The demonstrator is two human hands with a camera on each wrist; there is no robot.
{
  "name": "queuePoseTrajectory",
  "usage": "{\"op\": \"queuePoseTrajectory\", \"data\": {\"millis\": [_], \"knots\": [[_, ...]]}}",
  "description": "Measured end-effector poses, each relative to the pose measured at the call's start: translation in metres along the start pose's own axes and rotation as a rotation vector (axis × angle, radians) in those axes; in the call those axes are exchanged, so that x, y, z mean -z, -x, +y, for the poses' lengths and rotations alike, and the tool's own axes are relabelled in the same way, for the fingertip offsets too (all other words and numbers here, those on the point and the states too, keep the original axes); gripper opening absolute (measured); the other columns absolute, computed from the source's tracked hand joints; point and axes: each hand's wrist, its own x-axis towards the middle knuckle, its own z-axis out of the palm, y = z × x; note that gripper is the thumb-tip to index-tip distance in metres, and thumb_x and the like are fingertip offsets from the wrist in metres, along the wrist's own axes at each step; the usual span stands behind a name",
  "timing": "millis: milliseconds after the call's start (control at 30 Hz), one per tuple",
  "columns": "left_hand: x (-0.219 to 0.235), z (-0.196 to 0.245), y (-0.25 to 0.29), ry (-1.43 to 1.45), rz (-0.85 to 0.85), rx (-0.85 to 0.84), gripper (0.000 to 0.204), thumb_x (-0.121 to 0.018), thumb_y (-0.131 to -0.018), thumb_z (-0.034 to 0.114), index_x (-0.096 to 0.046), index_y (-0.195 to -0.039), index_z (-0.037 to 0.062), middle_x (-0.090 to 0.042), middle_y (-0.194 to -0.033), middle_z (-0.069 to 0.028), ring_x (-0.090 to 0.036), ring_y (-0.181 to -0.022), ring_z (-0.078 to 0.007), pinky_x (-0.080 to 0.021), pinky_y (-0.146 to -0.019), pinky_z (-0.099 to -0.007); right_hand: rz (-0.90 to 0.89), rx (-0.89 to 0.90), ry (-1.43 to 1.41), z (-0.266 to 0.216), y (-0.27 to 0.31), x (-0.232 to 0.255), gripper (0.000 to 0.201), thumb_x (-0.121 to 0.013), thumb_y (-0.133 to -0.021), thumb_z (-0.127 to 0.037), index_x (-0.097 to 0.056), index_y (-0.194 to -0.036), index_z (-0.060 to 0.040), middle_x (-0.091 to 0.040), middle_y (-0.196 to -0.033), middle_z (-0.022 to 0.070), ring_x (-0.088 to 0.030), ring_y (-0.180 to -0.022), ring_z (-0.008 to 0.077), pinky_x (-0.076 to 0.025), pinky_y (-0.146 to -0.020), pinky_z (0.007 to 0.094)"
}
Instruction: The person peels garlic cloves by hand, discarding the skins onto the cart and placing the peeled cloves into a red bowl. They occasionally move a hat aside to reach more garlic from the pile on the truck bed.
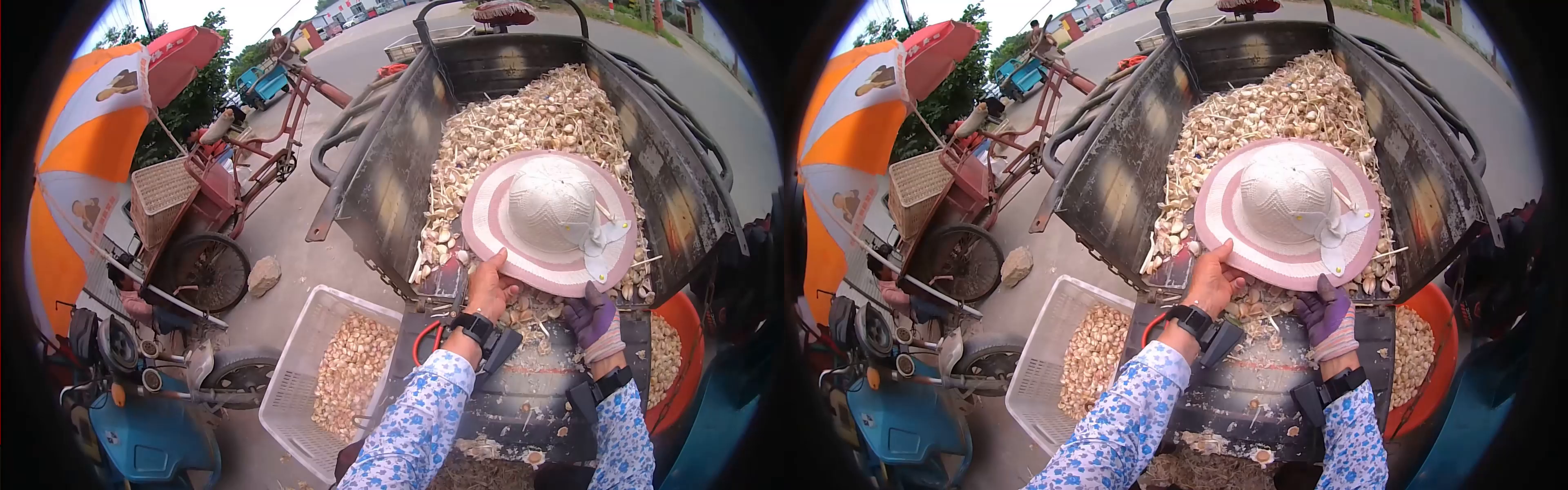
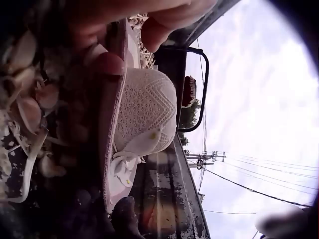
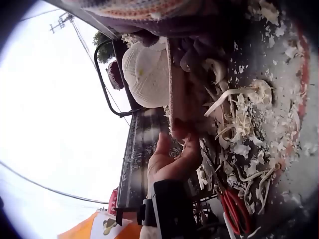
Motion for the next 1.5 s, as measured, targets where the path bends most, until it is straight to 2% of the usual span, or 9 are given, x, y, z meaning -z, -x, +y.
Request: {"op": "queuePoseTrajectory", "data": {"millis": [233, 300, 467, 700, 833, 1033, 1100, 1433, 1500], "knots": [[-0.046, 0.024, -0.005, -0.289, -0.138, -0.097, 0.026, -0.05, -0.09, 0.009, -0.053, -0.107, -0.0104, -0.065, -0.09, -0.0149, -0.063, -0.064, -0.0211, -0.046, -0.043, -0.0303, -0.165, 0.371, 0.376, -0.029, 0.003, -0.023, 0.034, -0.056, -0.09, -0.018, -0.052, -0.119, -0.0023, -0.062, -0.099, 0.0077, -0.062, -0.085, 0.0176, -0.052, -0.069, 0.0297], [-0.071, 0.053, 0.0, -0.137, -0.124, -0.308, 0.03, -0.057, -0.086, 0.004, -0.053, -0.112, -0.0114, -0.063, -0.103, -0.0158, -0.061, -0.093, -0.0247, -0.05, -0.08, -0.0368, -0.159, 0.667, 0.678, -0.032, -0.026, -0.001, 0.035, -0.055, -0.09, -0.018, -0.052, -0.119, 0.0007, -0.062, -0.099, 0.0076, -0.061, -0.085, 0.0164, -0.05, -0.074, 0.0284], [-0.099, 0.152, -0.021, -0.032, -0.426, -0.703, 0.026, -0.055, -0.091, 0.008, -0.055, -0.112, -0.006, -0.061, -0.105, -0.0117, -0.059, -0.097, -0.0231, -0.043, -0.092, -0.0368, 0.351, 1.083, 1.303, -0.057, -0.029, 0.042, 0.044, -0.067, -0.083, -0.024, -0.054, -0.118, -0.0007, -0.054, -0.117, 0.0196, -0.051, -0.109, 0.0345, -0.041, -0.093, 0.0392], [-0.025, 0.085, -0.049, -0.316, 0.038, -0.605, 0.062, -0.044, -0.096, 0.049, -0.042, -0.134, -0.0002, -0.051, -0.128, -0.0166, -0.044, -0.123, -0.0285, -0.032, -0.104, -0.0393, 0.568, 0.86, 1.683, -0.058, -0.069, 0.058, 0.063, -0.063, -0.082, -0.045, -0.046, -0.13, -0.0083, -0.045, -0.131, 0.0194, -0.044, -0.118, 0.0374, -0.033, -0.101, 0.0456], [0.021, 0.041, -0.062, -1.582, -0.159, -0.627, 0.069, -0.061, -0.082, 0.052, -0.053, -0.125, -0.001, -0.055, -0.124, -0.0182, -0.049, -0.116, -0.0284, -0.034, -0.101, -0.0349, 0.473, 0.839, 1.753, -0.055, -0.075, 0.05, 0.06, -0.064, -0.081, -0.046, -0.05, -0.129, -0.0118, -0.045, -0.132, 0.0195, -0.042, -0.121, 0.0365, -0.032, -0.101, 0.047], [-0.07, 0.012, -0.038, -1.296, -0.323, -0.082, 0.065, -0.055, -0.088, 0.045, -0.046, -0.129, -0.0045, -0.052, -0.127, -0.0229, -0.048, -0.12, -0.0304, -0.033, -0.102, -0.0352, 0.154, 0.783, 1.857, -0.041, -0.066, 0.023, 0.053, -0.058, -0.085, -0.045, -0.054, -0.125, -0.0111, -0.047, -0.129, 0.0195, -0.042, -0.121, 0.0375, -0.031, -0.101, 0.0494], [-0.064, -0.02, -0.057, -1.249, -0.507, -0.676, 0.064, -0.054, -0.089, 0.043, -0.044, -0.132, -0.0045, -0.05, -0.131, -0.0215, -0.046, -0.123, -0.0282, -0.032, -0.105, -0.0335, 0.074, 0.818, 1.815, -0.028, -0.064, 0.023, 0.051, -0.057, -0.086, -0.044, -0.055, -0.124, -0.0106, -0.048, -0.128, 0.0202, -0.043, -0.119, 0.0382, -0.031, -0.101, 0.0493], [-0.141, -0.022, -0.093, -1.102, -0.459, -0.399, 0.063, -0.063, -0.084, 0.044, -0.049, -0.131, 0.0027, -0.054, -0.126, -0.0109, -0.051, -0.112, -0.0181, -0.039, -0.096, -0.0308, -0.104, 0.823, 1.502, -0.061, 0.036, 0.042, 0.061, -0.067, -0.08, -0.038, -0.05, -0.127, -0.0025, -0.053, -0.12, 0.0236, -0.05, -0.109, 0.0417, -0.037, -0.094, 0.0503], [-0.157, -0.04, -0.116, -1.436, -0.365, -0.768, 0.067, -0.065, -0.082, 0.044, -0.048, -0.133, 0.0041, -0.051, -0.13, -0.0119, -0.05, -0.114, -0.0202, -0.039, -0.098, -0.0336, -0.048, 0.866, 1.504, -0.076, 0.044, 0.059, 0.06, -0.07, -0.078, -0.032, -0.05, -0.126, -0.002, -0.053, -0.12, 0.0231, -0.051, -0.107, 0.0413, -0.04, -0.092, 0.0483]]}}
